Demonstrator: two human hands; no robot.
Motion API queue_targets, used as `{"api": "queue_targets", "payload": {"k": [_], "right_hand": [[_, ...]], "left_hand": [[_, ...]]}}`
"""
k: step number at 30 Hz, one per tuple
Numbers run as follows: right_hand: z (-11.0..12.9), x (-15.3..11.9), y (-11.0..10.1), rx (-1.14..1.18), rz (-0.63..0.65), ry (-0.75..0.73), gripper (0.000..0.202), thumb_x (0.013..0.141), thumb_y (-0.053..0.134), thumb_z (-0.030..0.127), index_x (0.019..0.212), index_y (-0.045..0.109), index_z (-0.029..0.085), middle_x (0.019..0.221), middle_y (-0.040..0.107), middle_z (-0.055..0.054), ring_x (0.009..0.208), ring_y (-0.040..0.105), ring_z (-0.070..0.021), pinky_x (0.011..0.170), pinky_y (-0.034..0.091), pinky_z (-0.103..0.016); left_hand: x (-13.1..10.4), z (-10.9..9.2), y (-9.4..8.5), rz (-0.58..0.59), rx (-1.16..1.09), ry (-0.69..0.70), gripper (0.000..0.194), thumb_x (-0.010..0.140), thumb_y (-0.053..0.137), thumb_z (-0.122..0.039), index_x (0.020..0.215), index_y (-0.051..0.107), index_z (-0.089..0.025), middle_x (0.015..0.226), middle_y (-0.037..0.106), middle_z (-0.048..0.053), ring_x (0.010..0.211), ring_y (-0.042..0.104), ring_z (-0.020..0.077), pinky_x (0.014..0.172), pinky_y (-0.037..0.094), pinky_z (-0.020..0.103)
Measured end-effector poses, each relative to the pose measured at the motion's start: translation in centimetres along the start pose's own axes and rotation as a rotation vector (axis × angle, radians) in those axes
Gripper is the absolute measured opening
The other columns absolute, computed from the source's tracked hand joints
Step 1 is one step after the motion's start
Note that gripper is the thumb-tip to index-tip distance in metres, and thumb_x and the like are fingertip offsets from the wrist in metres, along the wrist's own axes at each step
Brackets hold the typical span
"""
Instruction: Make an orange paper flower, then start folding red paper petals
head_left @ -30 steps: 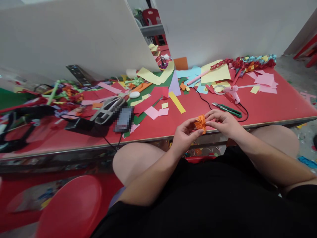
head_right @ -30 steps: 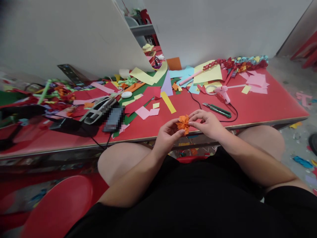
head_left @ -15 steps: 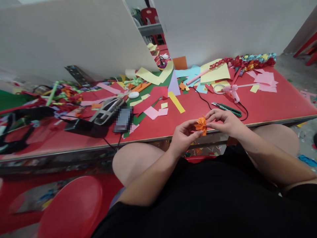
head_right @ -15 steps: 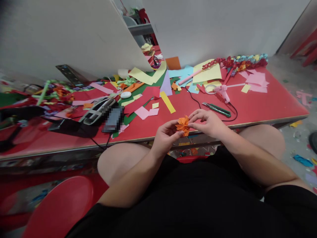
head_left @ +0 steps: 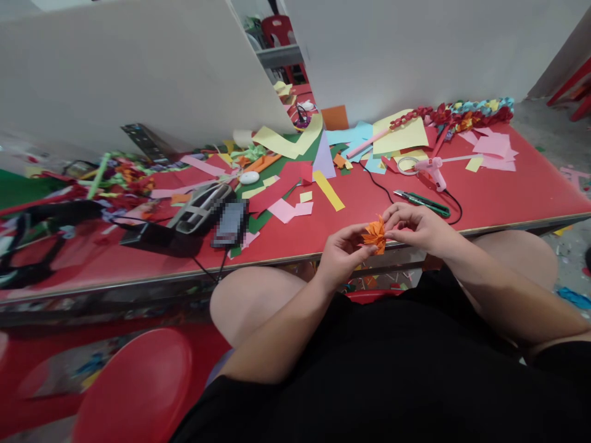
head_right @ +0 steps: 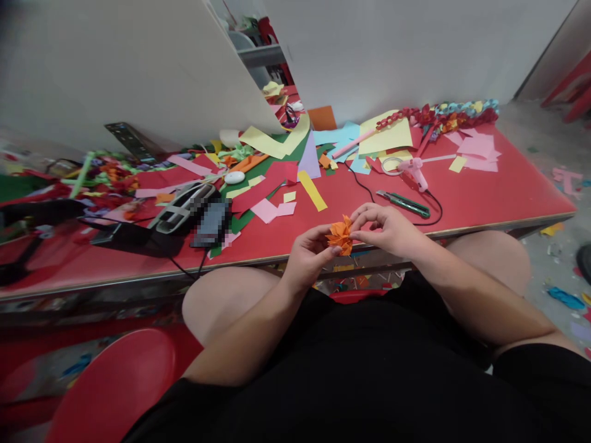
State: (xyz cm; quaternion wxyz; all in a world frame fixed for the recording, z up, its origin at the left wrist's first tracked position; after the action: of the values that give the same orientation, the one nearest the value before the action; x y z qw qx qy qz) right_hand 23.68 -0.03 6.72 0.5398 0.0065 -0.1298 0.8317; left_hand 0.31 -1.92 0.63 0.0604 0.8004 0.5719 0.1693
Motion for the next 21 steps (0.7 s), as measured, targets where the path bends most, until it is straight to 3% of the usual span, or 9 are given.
{"api": "queue_targets", "payload": {"k": [5, 10, 16, 21], "right_hand": [[0.0, -0.1, -0.1, -0.019, -0.034, 0.02, 0.037, 0.079, 0.099, 0.059, 0.086, 0.087, 0.025, 0.116, 0.078, -0.01, 0.096, 0.074, -0.0237, 0.077, 0.06, -0.038], [1.1, -0.7, 0.3, -0.23, -0.196, -0.176, 0.028, 0.09, 0.094, 0.055, 0.086, 0.088, 0.029, 0.109, 0.079, -0.009, 0.102, 0.073, -0.0281, 0.092, 0.059, -0.046], [1.2, -1.3, 1.5, -0.406, -0.29, -0.309, 0.015, 0.103, 0.081, 0.041, 0.096, 0.09, 0.031, 0.104, 0.078, -0.008, 0.1, 0.071, -0.0295, 0.097, 0.059, -0.051], [1.0, -1.8, 2.4, -0.541, -0.322, -0.389, 0.02, 0.108, 0.07, 0.032, 0.104, 0.089, 0.031, 0.108, 0.08, -0.009, 0.103, 0.071, -0.0317, 0.095, 0.055, -0.053]], "left_hand": [[-0.1, -0.1, 0.2, -0.025, 0.01, 0.012, 0.046, 0.079, 0.107, -0.035, 0.119, 0.087, -0.023, 0.115, 0.089, 0.009, 0.102, 0.087, 0.0237, 0.087, 0.075, 0.035], [-0.3, -0.4, 0.2, -0.047, 0.027, 0.034, 0.046, 0.08, 0.107, -0.033, 0.12, 0.087, -0.024, 0.117, 0.089, 0.01, 0.106, 0.087, 0.0247, 0.091, 0.075, 0.037], [-0.5, -0.6, 0.9, -0.085, 0.04, 0.109, 0.045, 0.085, 0.103, -0.036, 0.126, 0.088, -0.027, 0.12, 0.088, 0.009, 0.108, 0.086, 0.0233, 0.093, 0.075, 0.036], [-0.7, -0.6, 1.5, -0.144, 0.066, 0.161, 0.043, 0.086, 0.103, -0.036, 0.126, 0.088, -0.028, 0.115, 0.089, 0.007, 0.105, 0.086, 0.0217, 0.09, 0.075, 0.033]]}}
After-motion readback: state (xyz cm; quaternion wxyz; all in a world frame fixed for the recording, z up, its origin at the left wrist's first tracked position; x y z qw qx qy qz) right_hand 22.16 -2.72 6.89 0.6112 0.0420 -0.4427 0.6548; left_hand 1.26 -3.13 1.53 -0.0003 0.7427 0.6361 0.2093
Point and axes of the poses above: each hand's wrist, its own x-axis towards the middle knuckle, its own y-axis out of the palm, z = x × y, the point moved 1 cm from there along x, towards the middle knuckle
